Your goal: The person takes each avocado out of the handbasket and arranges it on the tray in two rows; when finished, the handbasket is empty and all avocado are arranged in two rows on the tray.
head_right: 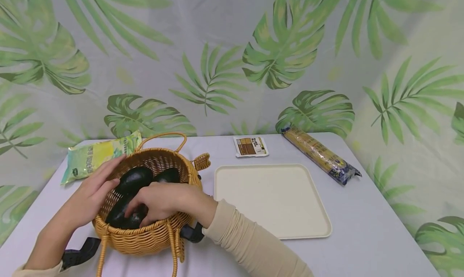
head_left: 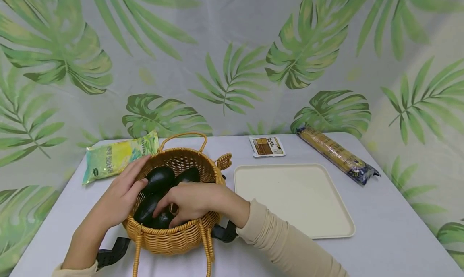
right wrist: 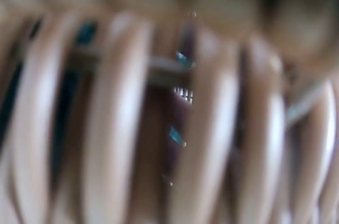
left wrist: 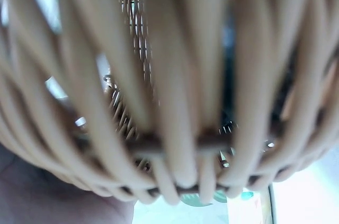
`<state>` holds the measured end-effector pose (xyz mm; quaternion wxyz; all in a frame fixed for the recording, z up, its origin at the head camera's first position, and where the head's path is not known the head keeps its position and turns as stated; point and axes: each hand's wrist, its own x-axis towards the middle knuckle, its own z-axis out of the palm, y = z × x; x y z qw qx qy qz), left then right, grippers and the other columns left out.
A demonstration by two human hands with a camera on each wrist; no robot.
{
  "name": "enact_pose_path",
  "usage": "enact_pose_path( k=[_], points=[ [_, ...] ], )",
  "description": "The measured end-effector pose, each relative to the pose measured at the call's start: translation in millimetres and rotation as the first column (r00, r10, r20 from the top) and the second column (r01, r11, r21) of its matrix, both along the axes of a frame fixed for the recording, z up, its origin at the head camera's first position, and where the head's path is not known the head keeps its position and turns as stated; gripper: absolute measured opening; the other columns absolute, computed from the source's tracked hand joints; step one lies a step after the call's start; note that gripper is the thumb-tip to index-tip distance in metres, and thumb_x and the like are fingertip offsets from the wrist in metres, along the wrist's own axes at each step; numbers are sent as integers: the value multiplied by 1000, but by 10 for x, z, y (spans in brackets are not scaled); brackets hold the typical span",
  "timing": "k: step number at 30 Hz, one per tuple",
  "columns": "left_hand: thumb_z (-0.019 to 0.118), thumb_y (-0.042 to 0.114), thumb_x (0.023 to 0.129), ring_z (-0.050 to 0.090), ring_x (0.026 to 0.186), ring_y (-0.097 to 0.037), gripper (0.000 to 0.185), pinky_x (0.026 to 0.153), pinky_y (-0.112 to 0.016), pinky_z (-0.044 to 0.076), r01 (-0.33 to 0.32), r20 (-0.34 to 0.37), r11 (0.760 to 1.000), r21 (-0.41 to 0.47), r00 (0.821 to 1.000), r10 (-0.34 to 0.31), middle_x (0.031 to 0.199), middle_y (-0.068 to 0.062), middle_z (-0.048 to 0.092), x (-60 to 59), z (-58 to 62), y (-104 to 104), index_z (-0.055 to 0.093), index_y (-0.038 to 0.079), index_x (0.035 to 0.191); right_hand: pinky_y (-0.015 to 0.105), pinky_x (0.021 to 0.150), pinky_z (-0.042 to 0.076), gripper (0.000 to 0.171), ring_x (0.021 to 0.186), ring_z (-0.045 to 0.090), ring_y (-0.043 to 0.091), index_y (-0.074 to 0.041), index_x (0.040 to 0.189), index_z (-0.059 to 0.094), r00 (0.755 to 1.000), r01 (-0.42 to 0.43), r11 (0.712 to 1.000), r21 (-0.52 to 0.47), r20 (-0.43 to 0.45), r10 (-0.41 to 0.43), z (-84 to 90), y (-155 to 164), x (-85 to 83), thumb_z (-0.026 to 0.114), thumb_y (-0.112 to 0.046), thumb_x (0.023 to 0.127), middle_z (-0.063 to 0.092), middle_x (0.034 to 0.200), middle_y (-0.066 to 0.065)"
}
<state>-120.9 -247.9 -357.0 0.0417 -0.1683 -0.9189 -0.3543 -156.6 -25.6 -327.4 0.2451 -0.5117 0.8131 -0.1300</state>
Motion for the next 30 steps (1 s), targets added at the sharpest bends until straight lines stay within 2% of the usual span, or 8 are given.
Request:
enact_pose_path(
  k=[7, 10, 16, 30],
  points=[
    [42, 17, 110, 27, 150, -51, 59, 110, -76, 27, 3, -4, 1000, 2, 1000, -3, 165, -23, 28, -2, 8, -11, 23, 13, 166, 13, 86, 48, 41, 95, 65, -3, -29, 131, 71, 999, 34, 999, 1, -33, -34, 3, -14, 11, 81, -32, 91, 71, 123, -14],
    [43, 17, 110, 27, 150, -51, 59, 110, -77, 27, 3, -6, 1000, 3, 1000, -3, 166, -23, 28, 5, 9, -9, 24, 14, 166, 15, 90, 49, 41, 100, 65, -2, -30, 130, 72, 998, 39, 999, 6, -53, -39, 3, -19, 22, 81, -33, 90, 70, 128, -15],
    [43, 17, 110, 26, 150, -51, 59, 110, -77, 27, 7, -3, 1000, 4, 1000, -7, 166, -22, 28, 9, 9, 3, 24, 14, 166, 17, 92, 50, 42, 109, 64, -1, -31, 132, 70, 994, 36, 999, 22, -106, -33, 1, -9, 50, 79, -37, 91, 69, 124, -16],
    [43, 17, 110, 27, 150, -51, 59, 109, -77, 28, 17, -8, 1000, 5, 1000, -16, 166, -22, 28, 19, 1, 13, 24, 16, 166, 17, 93, 49, 40, 97, 63, -4, -27, 136, 65, 992, -6, 1000, -19, -123, 4, -3, 19, 54, 74, -30, 97, 70, 124, -14]
  ],
)
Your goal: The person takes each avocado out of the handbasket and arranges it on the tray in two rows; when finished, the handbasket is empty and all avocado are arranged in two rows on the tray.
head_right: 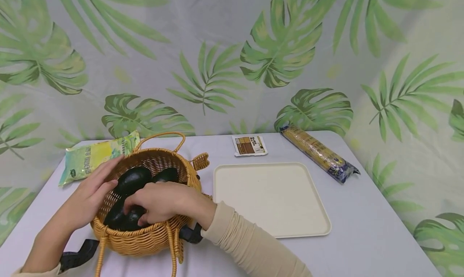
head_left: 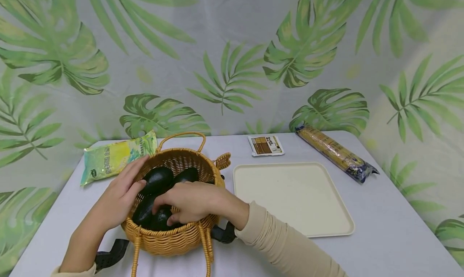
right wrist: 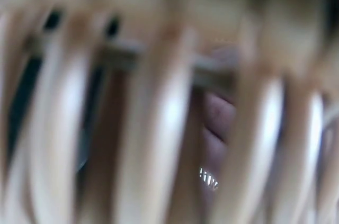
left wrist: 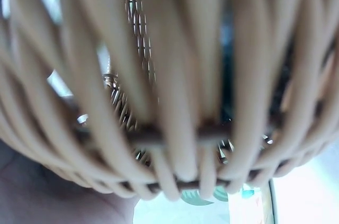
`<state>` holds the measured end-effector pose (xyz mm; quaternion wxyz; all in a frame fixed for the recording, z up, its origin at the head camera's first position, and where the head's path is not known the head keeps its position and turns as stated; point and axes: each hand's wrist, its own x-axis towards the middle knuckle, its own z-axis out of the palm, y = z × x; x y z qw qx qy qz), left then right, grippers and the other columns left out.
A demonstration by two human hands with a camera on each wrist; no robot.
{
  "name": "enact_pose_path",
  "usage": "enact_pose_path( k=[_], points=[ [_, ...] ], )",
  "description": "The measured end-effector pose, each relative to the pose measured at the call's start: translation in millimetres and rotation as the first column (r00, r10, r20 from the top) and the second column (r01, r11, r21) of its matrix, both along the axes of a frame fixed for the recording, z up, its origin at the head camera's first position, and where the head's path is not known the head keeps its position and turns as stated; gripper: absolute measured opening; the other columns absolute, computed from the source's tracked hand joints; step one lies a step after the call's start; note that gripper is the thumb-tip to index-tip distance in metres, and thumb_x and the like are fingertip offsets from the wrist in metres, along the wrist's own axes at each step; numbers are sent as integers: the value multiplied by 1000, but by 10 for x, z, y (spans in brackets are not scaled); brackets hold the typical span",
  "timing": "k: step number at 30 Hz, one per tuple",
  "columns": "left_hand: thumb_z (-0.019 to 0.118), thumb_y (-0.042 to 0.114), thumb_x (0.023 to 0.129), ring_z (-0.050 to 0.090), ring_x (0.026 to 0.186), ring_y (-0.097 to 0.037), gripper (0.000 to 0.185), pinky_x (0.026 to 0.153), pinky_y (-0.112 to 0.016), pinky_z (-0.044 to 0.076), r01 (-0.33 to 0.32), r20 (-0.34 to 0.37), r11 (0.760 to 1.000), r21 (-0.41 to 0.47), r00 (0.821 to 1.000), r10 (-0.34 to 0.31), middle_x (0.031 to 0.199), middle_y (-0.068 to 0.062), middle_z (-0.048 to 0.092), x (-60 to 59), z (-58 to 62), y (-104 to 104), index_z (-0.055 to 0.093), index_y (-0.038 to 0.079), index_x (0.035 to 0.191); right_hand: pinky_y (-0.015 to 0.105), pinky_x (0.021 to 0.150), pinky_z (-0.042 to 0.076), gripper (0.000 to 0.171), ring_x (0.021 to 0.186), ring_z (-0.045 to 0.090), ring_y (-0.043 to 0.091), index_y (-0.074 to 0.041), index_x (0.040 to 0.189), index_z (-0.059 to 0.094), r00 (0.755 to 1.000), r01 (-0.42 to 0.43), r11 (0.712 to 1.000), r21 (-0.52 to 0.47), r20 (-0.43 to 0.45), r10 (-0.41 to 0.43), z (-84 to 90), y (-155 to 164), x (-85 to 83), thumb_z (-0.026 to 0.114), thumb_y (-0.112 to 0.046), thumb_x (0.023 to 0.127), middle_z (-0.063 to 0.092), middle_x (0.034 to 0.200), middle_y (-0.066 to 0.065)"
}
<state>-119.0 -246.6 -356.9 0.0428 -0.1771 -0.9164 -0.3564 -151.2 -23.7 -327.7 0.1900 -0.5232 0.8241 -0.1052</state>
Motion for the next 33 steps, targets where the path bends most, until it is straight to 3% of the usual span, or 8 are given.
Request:
enact_pose_path(
  k=[5, 10, 16, 24, 29, 33],
  points=[
    [42, 18, 110, 26, 150, -51, 59, 109, -77, 28, 3, 13, 1000, -2, 1000, -3, 166, -22, 27, 4, -6, -2, 22, 16, 166, 16, 82, 48, 39, 80, 59, -1, -28, 138, 64, 1000, 5, 999, -44, 8, -5, 2, 30, 7, 71, -28, 99, 69, 105, -14],
    [41, 18, 111, 26, 150, -51, 59, 109, -77, 28, 11, 12, 1000, 1, 1000, -11, 166, -21, 27, -17, -4, 7, 22, 17, 166, 13, 72, 47, 39, 76, 59, -3, -28, 137, 64, 999, 37, 993, -115, 26, -35, 3, 76, 8, 71, -28, 99, 65, 93, -15],
    [40, 18, 110, 25, 151, -51, 59, 109, -77, 27, 7, 28, 1000, -3, 1000, -7, 167, -22, 26, -8, 18, 11, 21, 16, 166, 13, 74, 47, 39, 72, 58, -3, -25, 139, 63, 999, 37, 982, -183, 20, -34, 22, 113, 22, 69, -29, 100, 67, 93, -12],
    [40, 19, 111, 25, 150, -52, 59, 109, -78, 27, -3, 35, 1000, -8, 999, 3, 166, -22, 26, 8, 2, -14, 21, 16, 166, 12, 73, 43, 41, 60, 47, 0, -21, 141, 62, 999, 14, 960, -278, -38, -26, 38, 178, 52, 68, -28, 101, 56, 72, -8],
    [40, 19, 111, 25, 151, -52, 59, 110, -78, 26, 1, 26, 1000, -4, 1000, -1, 166, -22, 26, 5, 0, -18, 21, 16, 166, 12, 77, 41, 41, 65, 47, 2, -16, 140, 62, 999, -5, 937, -348, -47, -12, 27, 208, 44, 68, -26, 101, 59, 83, -7],
    [40, 19, 111, 26, 150, -51, 58, 109, -77, 27, 2, 21, 1000, -2, 1000, -2, 166, -22, 27, -8, -8, -11, 22, 16, 166, 14, 81, 43, 40, 75, 58, 7, -16, 140, 60, 999, 36, 932, -361, -21, -47, 8, 231, 16, 67, -24, 102, 70, 108, -5]
  ],
)
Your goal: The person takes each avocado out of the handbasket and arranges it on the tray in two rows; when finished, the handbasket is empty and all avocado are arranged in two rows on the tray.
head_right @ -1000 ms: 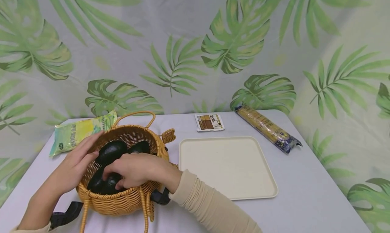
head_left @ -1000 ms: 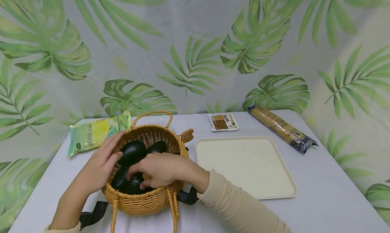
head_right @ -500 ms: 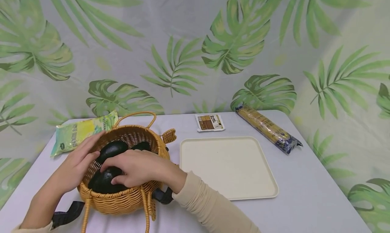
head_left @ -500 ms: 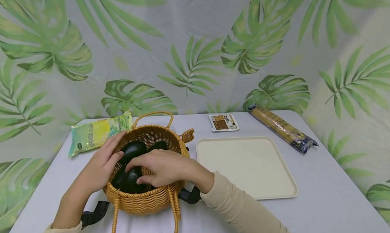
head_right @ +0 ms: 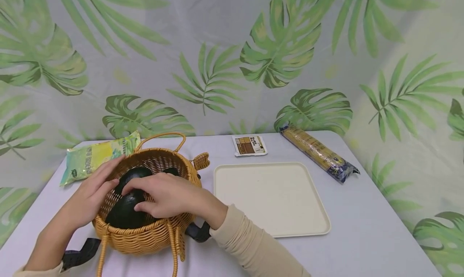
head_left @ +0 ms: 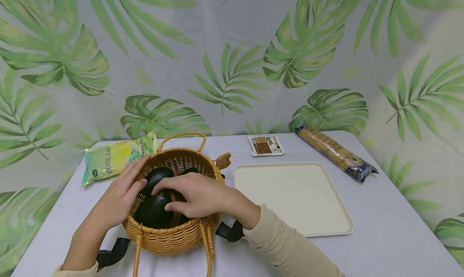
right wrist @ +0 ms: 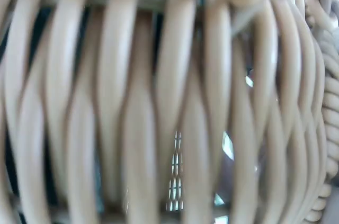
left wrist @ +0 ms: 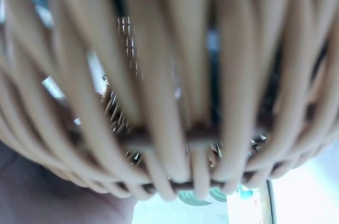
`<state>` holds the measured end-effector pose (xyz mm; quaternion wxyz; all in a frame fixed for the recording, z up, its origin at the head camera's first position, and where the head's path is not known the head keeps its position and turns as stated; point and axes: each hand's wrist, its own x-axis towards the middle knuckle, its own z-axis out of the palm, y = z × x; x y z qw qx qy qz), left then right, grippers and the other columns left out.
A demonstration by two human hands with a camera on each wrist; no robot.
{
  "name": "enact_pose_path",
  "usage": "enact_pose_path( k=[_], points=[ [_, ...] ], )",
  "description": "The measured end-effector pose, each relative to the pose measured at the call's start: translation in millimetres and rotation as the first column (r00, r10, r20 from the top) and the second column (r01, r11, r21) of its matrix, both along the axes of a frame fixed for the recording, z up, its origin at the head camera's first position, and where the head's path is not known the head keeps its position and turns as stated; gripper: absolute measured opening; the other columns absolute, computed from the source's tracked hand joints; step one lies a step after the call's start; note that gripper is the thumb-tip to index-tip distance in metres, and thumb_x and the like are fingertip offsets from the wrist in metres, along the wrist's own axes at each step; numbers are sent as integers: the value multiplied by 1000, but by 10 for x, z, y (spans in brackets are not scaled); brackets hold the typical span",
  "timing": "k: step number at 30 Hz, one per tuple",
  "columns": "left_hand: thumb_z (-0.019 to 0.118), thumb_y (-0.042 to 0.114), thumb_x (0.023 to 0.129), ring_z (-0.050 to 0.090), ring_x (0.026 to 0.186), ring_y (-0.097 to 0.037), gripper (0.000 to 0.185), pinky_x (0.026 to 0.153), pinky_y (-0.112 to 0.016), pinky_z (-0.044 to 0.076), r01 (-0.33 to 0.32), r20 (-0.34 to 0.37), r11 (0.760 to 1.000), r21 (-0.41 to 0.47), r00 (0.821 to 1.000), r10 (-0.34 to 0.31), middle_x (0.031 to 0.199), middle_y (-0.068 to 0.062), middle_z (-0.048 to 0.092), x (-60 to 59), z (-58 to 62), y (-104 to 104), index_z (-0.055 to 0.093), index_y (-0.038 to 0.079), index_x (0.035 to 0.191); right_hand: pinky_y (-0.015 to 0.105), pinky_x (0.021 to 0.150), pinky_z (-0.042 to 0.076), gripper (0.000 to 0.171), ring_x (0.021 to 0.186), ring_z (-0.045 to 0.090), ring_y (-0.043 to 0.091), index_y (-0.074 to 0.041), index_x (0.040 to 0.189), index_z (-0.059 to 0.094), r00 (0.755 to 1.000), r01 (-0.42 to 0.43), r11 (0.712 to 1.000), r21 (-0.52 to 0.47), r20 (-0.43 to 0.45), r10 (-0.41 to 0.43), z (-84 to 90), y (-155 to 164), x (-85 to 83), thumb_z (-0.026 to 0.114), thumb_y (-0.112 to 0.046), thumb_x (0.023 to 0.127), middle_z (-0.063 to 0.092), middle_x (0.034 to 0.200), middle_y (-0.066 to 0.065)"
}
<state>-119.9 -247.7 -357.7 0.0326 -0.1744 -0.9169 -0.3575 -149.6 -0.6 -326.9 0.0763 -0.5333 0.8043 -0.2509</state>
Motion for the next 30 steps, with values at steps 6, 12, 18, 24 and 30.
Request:
enact_pose_path(
  k=[6, 12, 18, 24, 30],
  points=[
    [41, 18, 110, 27, 150, -51, 58, 110, -77, 27, 4, -16, 1000, 6, 1000, -4, 165, -23, 28, -16, -4, -11, 24, 14, 166, 18, 98, 50, 40, 113, 67, 6, -16, 142, 55, 993, 112, 993, 36, 45, -114, -1, -42, -4, 64, -25, 104, 67, 135, -2],
    [40, 18, 111, 27, 150, -51, 58, 109, -77, 28, 5, -14, 1000, 5, 1000, -5, 165, -23, 28, -10, -3, -13, 23, 14, 166, 16, 75, 50, 34, 87, 64, 1, -19, 138, 58, 984, 178, 972, 156, -4, -179, -19, -159, 27, 60, -29, 106, 71, 120, -3],
    [41, 18, 111, 25, 151, -51, 58, 110, -76, 27, 6, -9, 1000, 2, 1000, -6, 166, -23, 27, -5, 6, -1, 23, 14, 166, 17, 66, 49, 33, 72, 61, 0, -21, 134, 62, 979, 201, 955, 218, -1, -206, -29, -185, 43, 61, -35, 105, 72, 100, -6],
    [41, 17, 110, 25, 151, -50, 58, 110, -76, 27, 5, -8, 1000, 4, 1000, -5, 166, -22, 27, -9, 1, -10, 23, 13, 166, 18, 65, 50, 40, 69, 62, 0, -25, 136, 65, 984, 161, 941, 299, 30, -178, -24, -188, 48, 68, -41, 100, 72, 95, -9],
    [42, 16, 109, 25, 152, -48, 59, 112, -75, 27, -2, -9, 1000, 1, 1000, 2, 166, -22, 27, -17, 3, -11, 24, 12, 165, 21, 74, 52, 53, 89, 64, 2, -25, 138, 65, 987, 113, 912, 394, 65, -150, -22, -224, 24, 81, -40, 90, 70, 106, -10]
  ],
)
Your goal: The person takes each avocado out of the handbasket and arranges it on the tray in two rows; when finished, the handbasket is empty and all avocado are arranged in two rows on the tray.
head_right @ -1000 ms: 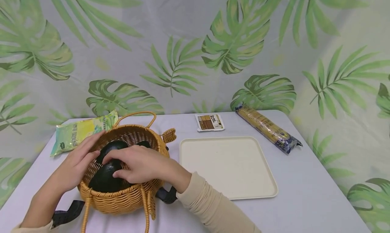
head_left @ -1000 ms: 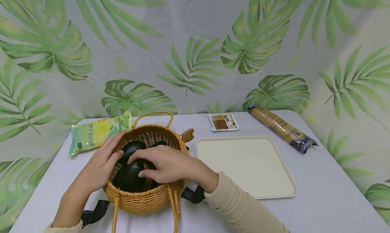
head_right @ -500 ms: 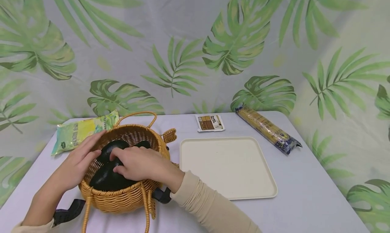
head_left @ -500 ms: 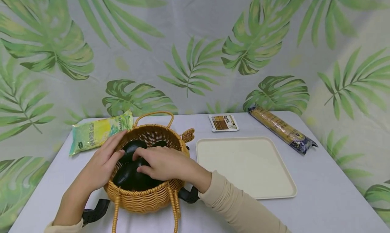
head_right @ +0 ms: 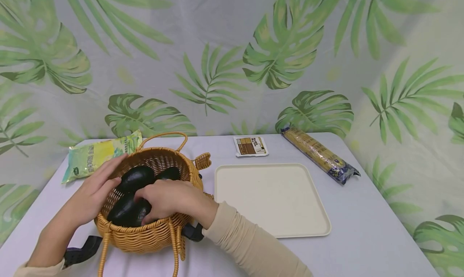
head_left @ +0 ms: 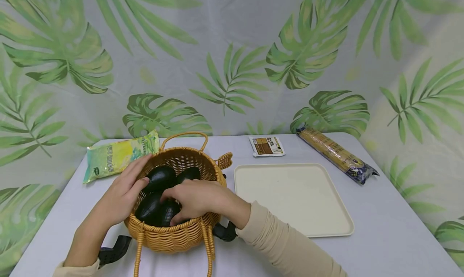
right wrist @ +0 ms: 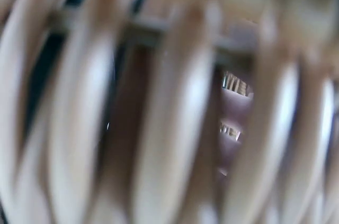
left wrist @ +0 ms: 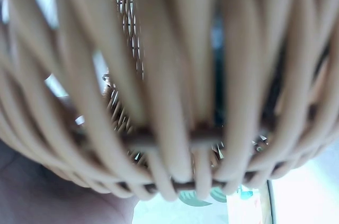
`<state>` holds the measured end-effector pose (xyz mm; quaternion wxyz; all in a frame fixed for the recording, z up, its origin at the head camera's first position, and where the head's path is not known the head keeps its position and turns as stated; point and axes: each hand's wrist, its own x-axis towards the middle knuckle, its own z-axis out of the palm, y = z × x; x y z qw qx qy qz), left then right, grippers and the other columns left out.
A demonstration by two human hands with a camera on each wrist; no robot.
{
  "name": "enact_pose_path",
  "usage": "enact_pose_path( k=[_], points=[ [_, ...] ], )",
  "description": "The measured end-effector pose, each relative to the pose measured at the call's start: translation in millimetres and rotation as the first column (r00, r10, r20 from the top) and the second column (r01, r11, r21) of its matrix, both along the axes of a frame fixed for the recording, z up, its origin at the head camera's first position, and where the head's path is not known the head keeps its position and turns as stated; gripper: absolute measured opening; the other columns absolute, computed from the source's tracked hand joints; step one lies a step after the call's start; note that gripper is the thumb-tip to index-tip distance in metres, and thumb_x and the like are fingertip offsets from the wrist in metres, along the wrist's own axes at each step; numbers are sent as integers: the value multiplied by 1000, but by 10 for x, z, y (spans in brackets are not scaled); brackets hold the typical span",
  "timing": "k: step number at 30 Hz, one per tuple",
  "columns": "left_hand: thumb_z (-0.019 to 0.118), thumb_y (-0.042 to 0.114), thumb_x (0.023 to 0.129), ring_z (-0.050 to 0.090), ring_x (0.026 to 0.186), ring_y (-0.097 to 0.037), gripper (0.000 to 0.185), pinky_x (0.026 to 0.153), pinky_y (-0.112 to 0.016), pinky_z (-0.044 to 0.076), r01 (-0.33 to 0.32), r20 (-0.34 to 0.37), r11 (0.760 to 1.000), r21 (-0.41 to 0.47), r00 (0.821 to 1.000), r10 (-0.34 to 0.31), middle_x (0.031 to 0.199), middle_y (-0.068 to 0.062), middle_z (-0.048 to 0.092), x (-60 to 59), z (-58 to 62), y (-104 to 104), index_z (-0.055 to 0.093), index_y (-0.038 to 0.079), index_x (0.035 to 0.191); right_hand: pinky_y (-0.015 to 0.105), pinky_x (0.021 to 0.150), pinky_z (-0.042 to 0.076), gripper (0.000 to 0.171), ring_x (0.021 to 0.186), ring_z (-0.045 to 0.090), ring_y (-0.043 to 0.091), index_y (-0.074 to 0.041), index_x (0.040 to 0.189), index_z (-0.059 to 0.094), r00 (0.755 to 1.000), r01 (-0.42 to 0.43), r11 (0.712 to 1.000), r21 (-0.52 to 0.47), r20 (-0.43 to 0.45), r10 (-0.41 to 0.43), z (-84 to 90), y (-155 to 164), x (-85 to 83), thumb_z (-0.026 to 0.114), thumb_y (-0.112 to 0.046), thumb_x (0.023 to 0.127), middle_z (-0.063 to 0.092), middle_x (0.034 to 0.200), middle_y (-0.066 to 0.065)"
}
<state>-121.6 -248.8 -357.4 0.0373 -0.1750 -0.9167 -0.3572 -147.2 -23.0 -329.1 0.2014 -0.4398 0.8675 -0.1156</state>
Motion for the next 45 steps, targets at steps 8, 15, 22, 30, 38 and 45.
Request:
enact_pose_path(
  k=[8, 15, 22, 30, 38, 45],
  points=[
    [43, 16, 109, 26, 152, -48, 59, 113, -74, 26, 0, -5, 1000, 2, 1000, 0, 166, -22, 28, -12, 3, 10, 24, 11, 165, 16, 80, 51, 40, 96, 65, 1, -24, 128, 73, 997, -75, 997, 31, -13, 76, -1, -9, -19, 82, -33, 90, 71, 115, -11],
    [42, 16, 109, 25, 152, -48, 59, 112, -75, 26, -1, 4, 1000, -1, 1000, 1, 166, -22, 27, -9, 5, 7, 23, 13, 165, 15, 74, 51, 35, 83, 64, -4, -24, 124, 75, 996, -80, 996, -47, -30, 79, 8, 19, -8, 80, -33, 91, 73, 109, -12],
    [41, 17, 110, 25, 152, -49, 59, 111, -76, 27, 0, 6, 1000, 2, 1000, 0, 166, -21, 27, -6, 1, 10, 23, 14, 166, 13, 63, 47, 33, 68, 58, -3, -22, 125, 71, 997, -73, 985, -154, -39, 68, 22, 65, -8, 76, -28, 94, 66, 83, -15],
    [42, 16, 109, 25, 152, -48, 59, 112, -75, 27, 0, 2, 1000, 1, 1000, 0, 166, -21, 27, -1, 12, 21, 24, 13, 165, 11, 71, 48, 35, 81, 61, -3, -21, 124, 65, 999, -38, 959, -282, -37, 29, -14, 119, -41, 76, -29, 92, 68, 99, -13],
    [41, 18, 110, 24, 152, -49, 59, 112, -76, 26, 2, 16, 1000, -3, 1000, -2, 167, -22, 26, -3, 13, 21, 22, 15, 166, 11, 93, 49, 36, 104, 65, -3, -17, 123, 62, 1000, -1, 919, -393, 18, 9, 3, 157, -71, 77, -29, 92, 70, 120, -7],
    [41, 18, 110, 25, 151, -49, 59, 111, -76, 27, 0, 11, 1000, 1, 1000, 0, 166, -22, 27, 3, 8, 13, 22, 15, 166, 9, 92, 50, 33, 103, 65, -3, -13, 118, 60, 993, 14, 877, -480, 110, 45, -19, 148, -88, 78, -19, 91, 68, 116, -1]
  ],
)
